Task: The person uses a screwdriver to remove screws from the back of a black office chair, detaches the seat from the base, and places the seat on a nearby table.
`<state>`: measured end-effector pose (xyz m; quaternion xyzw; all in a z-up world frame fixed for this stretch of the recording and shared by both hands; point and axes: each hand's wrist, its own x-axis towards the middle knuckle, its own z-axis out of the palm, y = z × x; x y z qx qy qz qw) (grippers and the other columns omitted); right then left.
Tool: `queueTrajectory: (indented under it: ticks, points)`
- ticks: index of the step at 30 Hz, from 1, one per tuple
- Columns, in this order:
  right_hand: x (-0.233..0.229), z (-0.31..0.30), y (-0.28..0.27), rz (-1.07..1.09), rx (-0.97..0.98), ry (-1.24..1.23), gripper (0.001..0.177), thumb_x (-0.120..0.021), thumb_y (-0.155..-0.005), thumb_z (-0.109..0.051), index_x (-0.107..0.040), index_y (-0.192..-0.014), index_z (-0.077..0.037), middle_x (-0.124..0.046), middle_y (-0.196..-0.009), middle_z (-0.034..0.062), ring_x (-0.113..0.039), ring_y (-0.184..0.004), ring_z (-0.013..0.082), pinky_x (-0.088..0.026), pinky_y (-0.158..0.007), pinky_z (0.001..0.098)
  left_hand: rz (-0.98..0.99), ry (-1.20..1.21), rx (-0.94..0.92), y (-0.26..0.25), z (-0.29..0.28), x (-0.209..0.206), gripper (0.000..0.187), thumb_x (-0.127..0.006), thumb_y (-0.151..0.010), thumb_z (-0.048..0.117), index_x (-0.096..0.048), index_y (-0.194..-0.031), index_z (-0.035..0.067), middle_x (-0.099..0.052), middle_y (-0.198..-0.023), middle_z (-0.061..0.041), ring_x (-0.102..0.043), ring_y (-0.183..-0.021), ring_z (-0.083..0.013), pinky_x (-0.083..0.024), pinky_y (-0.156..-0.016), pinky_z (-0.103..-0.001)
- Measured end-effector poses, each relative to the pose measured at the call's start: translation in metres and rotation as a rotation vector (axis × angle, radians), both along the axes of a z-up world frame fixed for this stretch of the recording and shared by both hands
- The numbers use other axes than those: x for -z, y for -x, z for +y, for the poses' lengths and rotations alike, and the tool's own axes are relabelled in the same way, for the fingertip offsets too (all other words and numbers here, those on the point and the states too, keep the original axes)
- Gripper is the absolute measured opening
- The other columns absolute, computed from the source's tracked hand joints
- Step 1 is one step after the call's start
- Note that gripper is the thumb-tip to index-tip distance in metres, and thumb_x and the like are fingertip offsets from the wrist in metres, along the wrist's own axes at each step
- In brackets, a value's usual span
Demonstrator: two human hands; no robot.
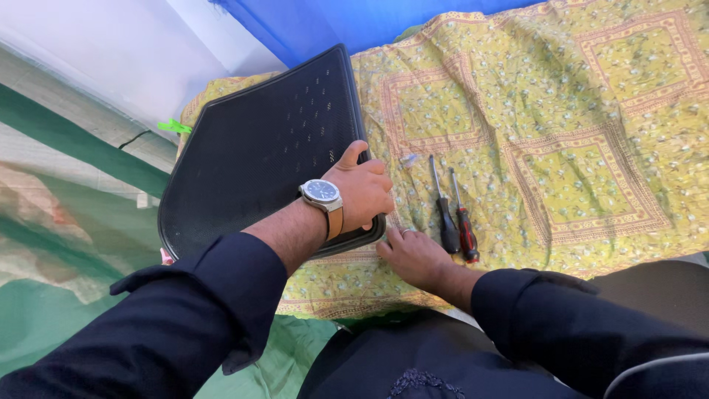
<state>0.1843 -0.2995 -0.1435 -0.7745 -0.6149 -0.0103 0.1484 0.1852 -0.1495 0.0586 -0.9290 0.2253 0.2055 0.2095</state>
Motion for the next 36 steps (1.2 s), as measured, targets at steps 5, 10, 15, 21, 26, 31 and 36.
queueTrajectory:
  ticks: [5,10,15,21,26,31,36]
  points:
    - [-0.009,-0.003,0.002,-0.042,-0.019,-0.041,0.021,-0.061,-0.083,-0.016,-0.058,-0.101,-0.005,-0.057,-0.101,0.0147,-0.065,-0.084,0.0299,-0.055,-0.072,0.043,-0.012,0.018,0.02,0.001,0.002,0.002,0.029,-0.085,-0.073,0.037,-0.078,-0.101,0.036,-0.067,-0.108,0.013,-0.049,-0.126,-0.0154,-0.008,-0.117,-0.061]
    - [-0.013,-0.007,0.004,-0.116,-0.102,-0.062,0.022,-0.063,-0.08,-0.017,-0.059,-0.099,-0.006,-0.057,-0.099,0.013,-0.064,-0.087,0.0306,-0.055,-0.076,0.0436,-0.027,0.039,0.048,0.001,0.005,0.01,0.026,-0.085,-0.071,0.038,-0.078,-0.096,0.035,-0.067,-0.105,0.014,-0.051,-0.123,-0.0146,-0.011,-0.116,-0.06]
    - [-0.012,-0.01,-0.006,-0.012,-0.159,-0.028,0.02,-0.064,-0.085,-0.015,-0.059,-0.103,-0.007,-0.056,-0.103,0.0122,-0.064,-0.091,0.0305,-0.056,-0.077,0.0439,-0.056,0.05,0.111,0.001,0.01,0.019,0.025,-0.086,-0.07,0.041,-0.078,-0.093,0.035,-0.067,-0.103,0.014,-0.052,-0.12,-0.0152,-0.015,-0.113,-0.06]
    - [-0.006,-0.016,-0.013,-0.011,-0.253,-0.085,0.027,-0.067,-0.076,-0.012,-0.06,-0.102,-0.011,-0.057,-0.103,0.0107,-0.065,-0.093,0.0304,-0.057,-0.075,0.0438,-0.061,0.036,0.144,0.0,0.011,0.027,0.027,-0.086,-0.069,0.042,-0.078,-0.094,0.035,-0.067,-0.104,0.014,-0.052,-0.119,-0.0158,-0.014,-0.112,-0.061]
    - [-0.002,-0.014,-0.011,0.041,-0.177,-0.023,0.025,-0.066,-0.082,-0.011,-0.06,-0.105,-0.006,-0.057,-0.104,0.0126,-0.064,-0.092,0.0299,-0.057,-0.075,0.0426,-0.053,0.029,0.163,0.0,0.012,0.03,0.029,-0.086,-0.07,0.043,-0.077,-0.096,0.034,-0.067,-0.105,0.013,-0.052,-0.12,-0.017,-0.015,-0.112,-0.062]
    - [-0.002,-0.015,-0.003,0.084,-0.075,-0.038,0.022,-0.064,-0.084,-0.011,-0.061,-0.105,-0.006,-0.058,-0.103,0.0127,-0.064,-0.092,0.0307,-0.057,-0.077,0.0432,-0.029,0.013,0.153,0.0,0.011,0.031,0.028,-0.085,-0.073,0.042,-0.077,-0.1,0.034,-0.068,-0.106,0.013,-0.052,-0.122,-0.0169,-0.014,-0.113,-0.061]
    - [0.0,-0.007,0.01,0.134,0.042,0.063,0.019,-0.064,-0.084,-0.012,-0.062,-0.102,-0.008,-0.058,-0.105,0.0131,-0.063,-0.095,0.0326,-0.056,-0.079,0.0446,-0.014,0.008,0.15,0.0,0.01,0.032,0.03,-0.086,-0.073,0.041,-0.078,-0.101,0.034,-0.067,-0.109,0.012,-0.05,-0.124,-0.0176,-0.012,-0.114,-0.063]
